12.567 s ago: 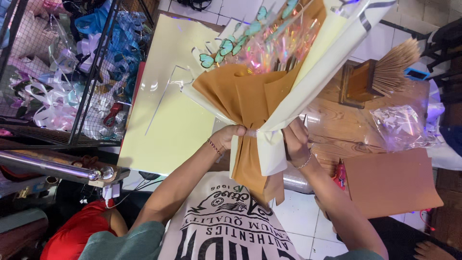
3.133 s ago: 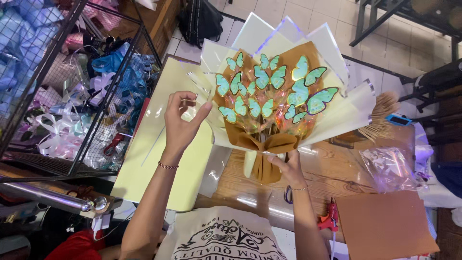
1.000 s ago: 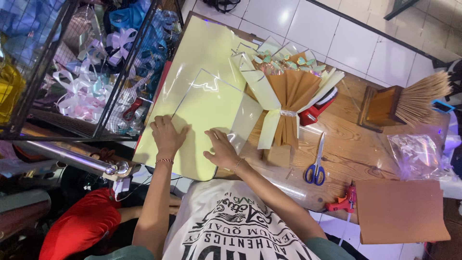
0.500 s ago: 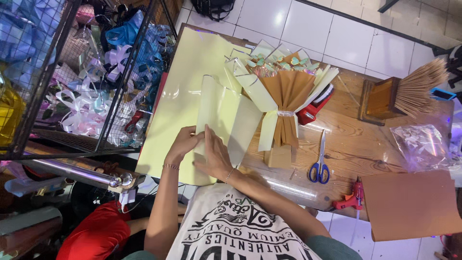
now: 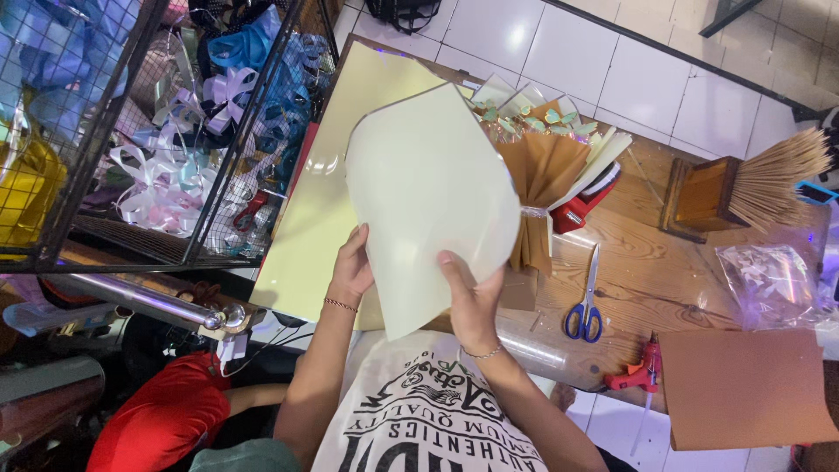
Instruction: The person constructs a decorative bouquet by layering wrapping paper around a bundle of butterfly ornaments, securing the layers with tape, and trimming the paper with scissors.
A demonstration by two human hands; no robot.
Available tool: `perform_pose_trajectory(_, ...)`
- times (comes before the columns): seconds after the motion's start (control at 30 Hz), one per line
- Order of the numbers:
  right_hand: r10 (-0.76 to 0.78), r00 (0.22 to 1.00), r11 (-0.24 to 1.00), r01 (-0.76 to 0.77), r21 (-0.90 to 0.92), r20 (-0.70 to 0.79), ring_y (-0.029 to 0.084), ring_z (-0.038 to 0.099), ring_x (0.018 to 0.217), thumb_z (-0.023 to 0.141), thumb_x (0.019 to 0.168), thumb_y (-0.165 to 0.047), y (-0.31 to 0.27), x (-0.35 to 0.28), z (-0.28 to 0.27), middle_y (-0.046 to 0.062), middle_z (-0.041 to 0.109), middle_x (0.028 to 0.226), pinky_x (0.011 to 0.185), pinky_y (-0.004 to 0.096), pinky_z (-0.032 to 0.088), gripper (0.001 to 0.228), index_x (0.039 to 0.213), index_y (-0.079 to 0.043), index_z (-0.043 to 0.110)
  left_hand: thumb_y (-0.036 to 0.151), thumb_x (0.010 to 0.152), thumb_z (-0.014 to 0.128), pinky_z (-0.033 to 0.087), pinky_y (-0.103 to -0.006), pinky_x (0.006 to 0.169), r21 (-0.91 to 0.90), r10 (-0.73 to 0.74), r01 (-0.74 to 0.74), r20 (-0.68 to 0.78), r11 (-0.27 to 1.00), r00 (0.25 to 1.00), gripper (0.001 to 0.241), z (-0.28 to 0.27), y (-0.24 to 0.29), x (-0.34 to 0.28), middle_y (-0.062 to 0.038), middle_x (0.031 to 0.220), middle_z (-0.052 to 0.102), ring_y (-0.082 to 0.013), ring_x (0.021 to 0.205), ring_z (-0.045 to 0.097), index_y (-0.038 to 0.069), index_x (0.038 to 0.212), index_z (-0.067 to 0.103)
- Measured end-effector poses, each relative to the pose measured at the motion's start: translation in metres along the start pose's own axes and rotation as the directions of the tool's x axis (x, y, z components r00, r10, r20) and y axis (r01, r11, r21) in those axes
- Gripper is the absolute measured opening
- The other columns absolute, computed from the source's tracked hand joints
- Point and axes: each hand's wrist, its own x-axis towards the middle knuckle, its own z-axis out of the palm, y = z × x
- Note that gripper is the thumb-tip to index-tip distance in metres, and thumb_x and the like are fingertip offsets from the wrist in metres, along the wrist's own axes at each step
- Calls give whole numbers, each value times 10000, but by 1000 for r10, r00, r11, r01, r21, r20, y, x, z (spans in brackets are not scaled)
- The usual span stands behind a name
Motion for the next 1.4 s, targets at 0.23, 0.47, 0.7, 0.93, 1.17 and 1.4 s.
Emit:
perform_pose_trajectory(0.23, -383, 922, 869, 337, -362, -61, 374, 411, 1381, 798, 857, 14, -37, 29, -91, 265, 362, 1518, 1195, 570, 318, 1055, 1635, -222, 126, 1, 862, 740, 537, -573, 1007, 63, -89, 80, 165, 995, 982, 516, 50, -3, 24, -197, 1240, 708, -371, 1110, 708, 110, 1355, 633)
perform_pose_trajectory(0.47, -622, 757, 390, 523, -758, 202, 467, 584, 1264, 648, 938, 115, -26, 62, -156, 254, 631, 1310, 1049, 543, 454, 412, 1339, 27, 616, 246, 963, 764, 542, -567, 1003, 150, -221, 198, 152, 969, 963, 416, 164, -46, 18, -183, 1302, 675, -345, 1164, 677, 144, 1347, 640)
perform_pose_trajectory(0.7, -599, 751, 453, 605, -655, 278, 302, 742, 978, 598, 929, 129, -25, 38, -113, 147, 749, 1109, 802, 381, 596, 356, 1126, -106, 779, 314, 1033, 656, 565, -545, 966, 266, -219, 181, 120, 947, 968, 530, 188, -55, 27, -222, 1336, 627, -351, 1165, 662, 43, 1453, 481)
perform_pose_trajectory(0.93, -610, 775, 497, 536, -682, 166, 554, 642, 1049, 567, 998, 61, 11, 47, -137, 420, 328, 1545, 722, 464, 649, 790, 1637, -55, 116, 362, 1010, 682, 548, -530, 1005, 276, -229, 194, 101, 941, 968, 564, 203, -52, 18, -210, 1346, 628, -328, 1195, 650, 50, 1434, 479)
perform_pose_trajectory(1.17, -665, 745, 480, 381, -790, -45, 515, 667, 1090, 592, 1032, 37, -32, 23, -104, 397, 482, 1480, 614, 337, 595, 699, 1620, -26, 218, 332, 1027, 658, 502, -556, 1054, 196, -181, 159, 104, 968, 978, 569, 207, -52, 16, -210, 1378, 595, -342, 1244, 609, 28, 1464, 460)
perform_pose_trajectory(1.4, -253, 966, 883, 205, -422, -60, 321, 642, 1102, 744, 943, -143, -22, 36, -107, 171, 674, 1210, 919, 438, 549, 491, 1382, -80, 532, 397, 1041, 637, 509, -529, 1070, 200, -238, 203, 168, 958, 957, 547, 193, -71, 27, -190, 1382, 610, -317, 1252, 619, 82, 1455, 466)
